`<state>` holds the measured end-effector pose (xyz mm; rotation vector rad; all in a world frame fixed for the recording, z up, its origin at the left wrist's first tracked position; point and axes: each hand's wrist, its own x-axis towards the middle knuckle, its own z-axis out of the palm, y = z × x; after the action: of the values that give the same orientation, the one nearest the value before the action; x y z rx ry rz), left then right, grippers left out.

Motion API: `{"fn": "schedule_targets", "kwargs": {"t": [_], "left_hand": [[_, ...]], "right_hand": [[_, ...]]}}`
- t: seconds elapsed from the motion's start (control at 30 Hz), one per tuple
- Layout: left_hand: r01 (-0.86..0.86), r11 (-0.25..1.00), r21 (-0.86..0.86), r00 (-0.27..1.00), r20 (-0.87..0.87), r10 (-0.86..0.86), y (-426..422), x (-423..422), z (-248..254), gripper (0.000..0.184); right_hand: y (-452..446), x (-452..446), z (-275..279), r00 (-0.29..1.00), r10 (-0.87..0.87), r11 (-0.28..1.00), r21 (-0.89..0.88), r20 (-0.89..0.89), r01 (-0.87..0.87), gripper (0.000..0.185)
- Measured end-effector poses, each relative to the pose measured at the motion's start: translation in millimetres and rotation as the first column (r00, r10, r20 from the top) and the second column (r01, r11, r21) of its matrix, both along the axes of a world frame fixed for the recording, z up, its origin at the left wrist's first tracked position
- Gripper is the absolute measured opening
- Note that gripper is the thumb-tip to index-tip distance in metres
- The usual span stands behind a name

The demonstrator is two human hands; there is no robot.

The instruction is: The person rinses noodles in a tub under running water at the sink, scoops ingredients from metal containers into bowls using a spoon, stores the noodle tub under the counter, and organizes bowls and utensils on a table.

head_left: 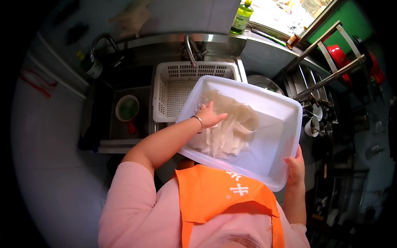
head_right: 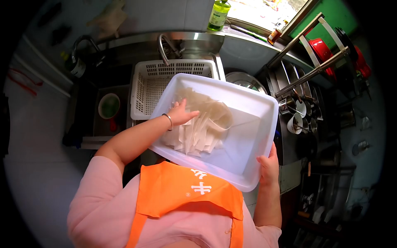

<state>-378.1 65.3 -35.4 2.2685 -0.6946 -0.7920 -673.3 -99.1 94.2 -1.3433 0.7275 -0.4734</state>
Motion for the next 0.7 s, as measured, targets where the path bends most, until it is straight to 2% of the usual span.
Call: {"fn": "schedule_targets", "kwargs": {"t": [0.13, 0.27, 0.33, 0.53, 0.7], "left_hand": [[-0.007, 0.998, 0.063, 1.000, -0.029, 0.009, -29, -18, 9, 0.111], [0.013, 0.999, 0.052, 1.000, 0.017, -0.014, -42, -34, 5, 0.111], [0.071, 0.991, 0.117, 0.996, 0.048, -0.077, -43, -40, 8, 0.109], [0.074, 0.992, 0.103, 0.995, 0.064, -0.081, -44, -34, 6, 0.107], [0.077, 0.996, 0.052, 0.997, -0.005, -0.077, -37, -27, 0, 0.106]], "right_hand": [[-5, 3, 11, 0.998, 0.007, 1.000, 0.007, -0.062, -0.006, 0.066], [-11, 11, 25, 0.997, 0.017, 1.000, 0.007, -0.078, -0.016, 0.067], [-8, 19, 39, 0.996, 0.022, 0.999, -0.036, -0.088, -0.025, 0.066], [-19, 42, 59, 0.989, 0.091, 0.994, -0.047, -0.112, -0.097, 0.064], [-13, 60, 70, 0.979, 0.108, 0.989, -0.083, -0.172, -0.124, 0.064]]}}
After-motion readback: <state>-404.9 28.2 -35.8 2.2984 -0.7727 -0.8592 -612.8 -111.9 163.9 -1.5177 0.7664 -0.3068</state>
